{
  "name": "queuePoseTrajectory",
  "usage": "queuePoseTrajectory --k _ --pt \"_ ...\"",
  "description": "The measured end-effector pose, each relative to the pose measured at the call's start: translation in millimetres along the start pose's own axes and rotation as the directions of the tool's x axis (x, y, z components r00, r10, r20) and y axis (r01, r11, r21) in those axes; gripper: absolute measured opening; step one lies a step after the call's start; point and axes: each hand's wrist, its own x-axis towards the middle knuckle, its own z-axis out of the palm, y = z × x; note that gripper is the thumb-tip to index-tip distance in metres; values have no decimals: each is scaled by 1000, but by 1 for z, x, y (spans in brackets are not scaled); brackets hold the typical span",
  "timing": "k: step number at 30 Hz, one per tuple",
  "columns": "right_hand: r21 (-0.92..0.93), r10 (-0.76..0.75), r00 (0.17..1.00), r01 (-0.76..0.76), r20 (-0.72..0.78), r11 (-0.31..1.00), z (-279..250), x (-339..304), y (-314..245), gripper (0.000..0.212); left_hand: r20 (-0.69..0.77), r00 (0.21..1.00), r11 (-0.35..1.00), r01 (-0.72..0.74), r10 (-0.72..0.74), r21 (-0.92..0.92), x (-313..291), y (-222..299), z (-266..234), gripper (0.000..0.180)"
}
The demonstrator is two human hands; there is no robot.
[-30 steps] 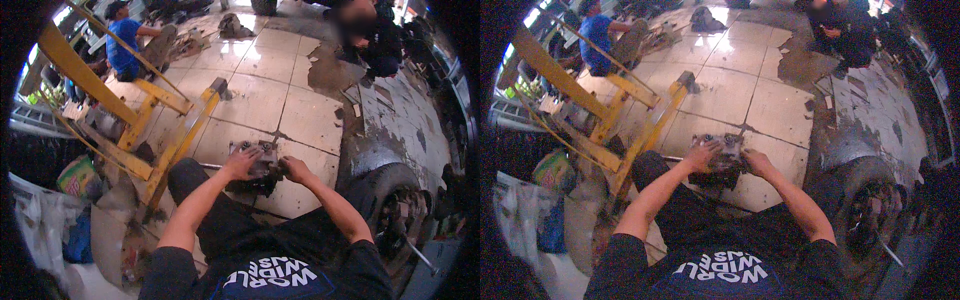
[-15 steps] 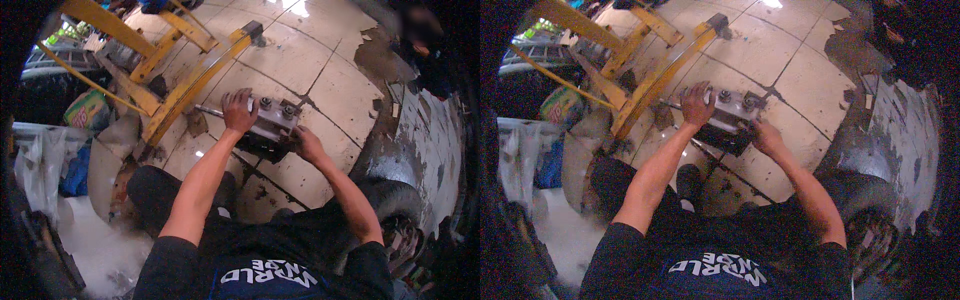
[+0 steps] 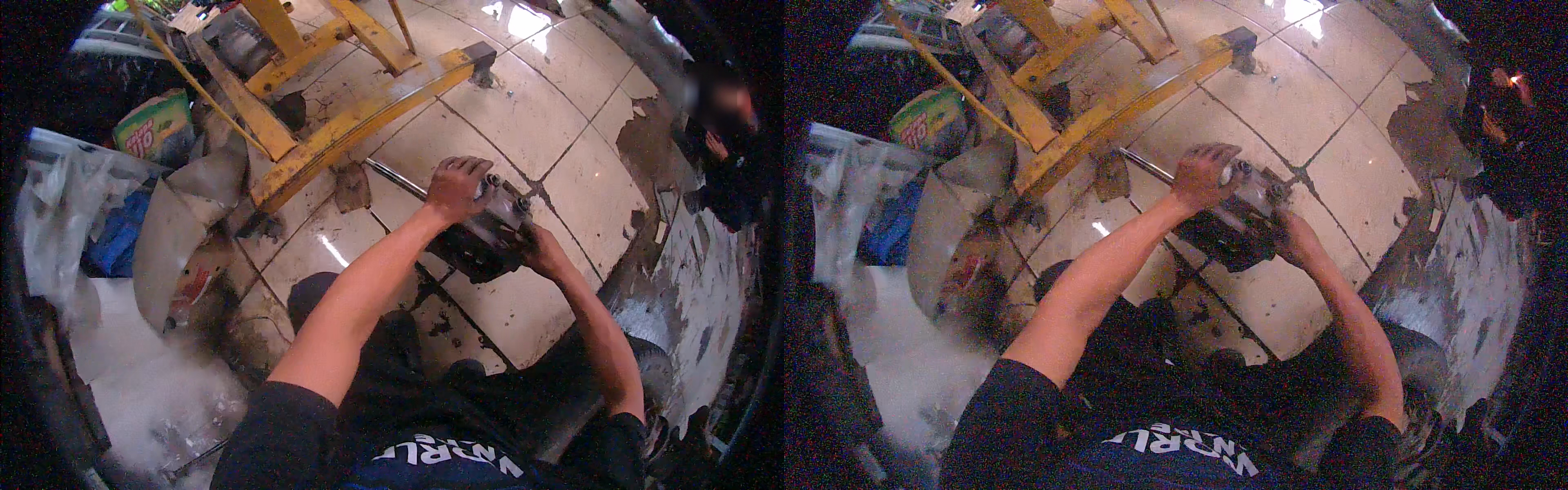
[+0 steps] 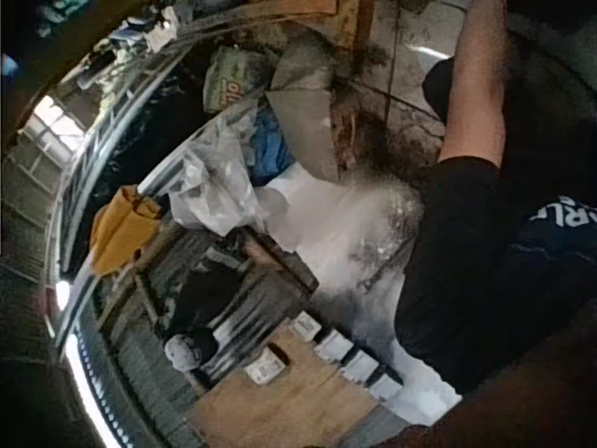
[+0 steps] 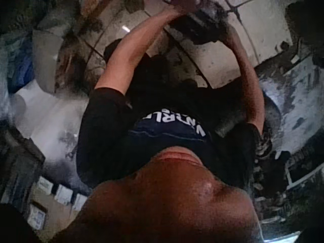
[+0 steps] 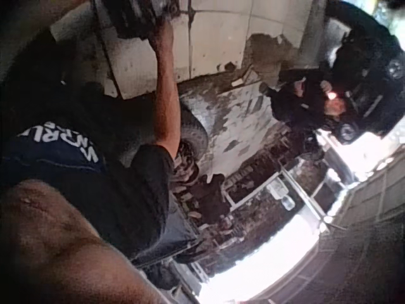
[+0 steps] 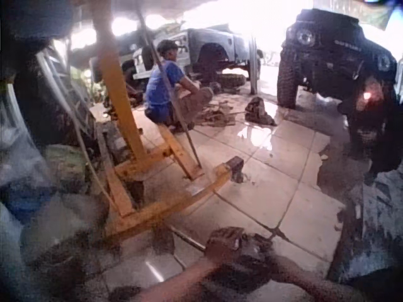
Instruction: The person sits on the floor and scrubs a metal mechanical part with a piece of sandpaper. They rotate the part to clean different sides and surfaces, then place it on the floor to continue scrubbing.
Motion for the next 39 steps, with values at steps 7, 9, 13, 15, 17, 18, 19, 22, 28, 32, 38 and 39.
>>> queuePoseTrajectory --k 7,9,13,15,17,18,19,22,28,32,38,39 --pt "-191 167 969 -132 183 973 -22 11 -13 42 608 793 997 6 40 -73 22 -8 4 70" --pt "-336 129 971 -56 200 940 -23 14 -29 42 661 748 995 2 64 -98 21 -18 -4 68" --pt "-288 169 959 -99 227 953 -19 19 -13 39 691 716 983 36 99 -177 25 -44 -10 65" --pt "-228 148 967 -99 208 969 -18 14 -16 37 587 808 949 150 44 -277 13 -60 -5 64" --pt "-268 161 964 -101 210 958 -26 8 -37 34 602 798 909 274 -34 -312 7 -69 -13 63" --pt "-311 166 960 -91 226 946 -30 8 -48 33 601 794 899 324 -89 -295 2 -75 -17 64" --pt "-299 145 962 -72 230 952 -33 7 -47 31 598 788 885 373 -144 -279 -2 -81 -19 65" --pt "-270 -95 987 128 130 954 -26 -11 -19 30 584 784 874 419 -211 -245 -14 -82 -37 65" --pt "-231 -353 935 350 29 908 -14 -13 6 35 511 776 784 555 -369 -278 -33 -25 -32 60" --pt "-163 -317 942 331 106 929 -16 -12 16 38 159 714 708 699 -682 -101 -53 -9 19 55" --pt "-186 -405 902 428 150 884 -16 -2 20 57 30 682 648 707 -731 -285 -41 12 9 34" --pt "-183 -445 889 458 108 870 -14 -2 26 58 31 672 633 711 -740 -306 -41 13 11 34"
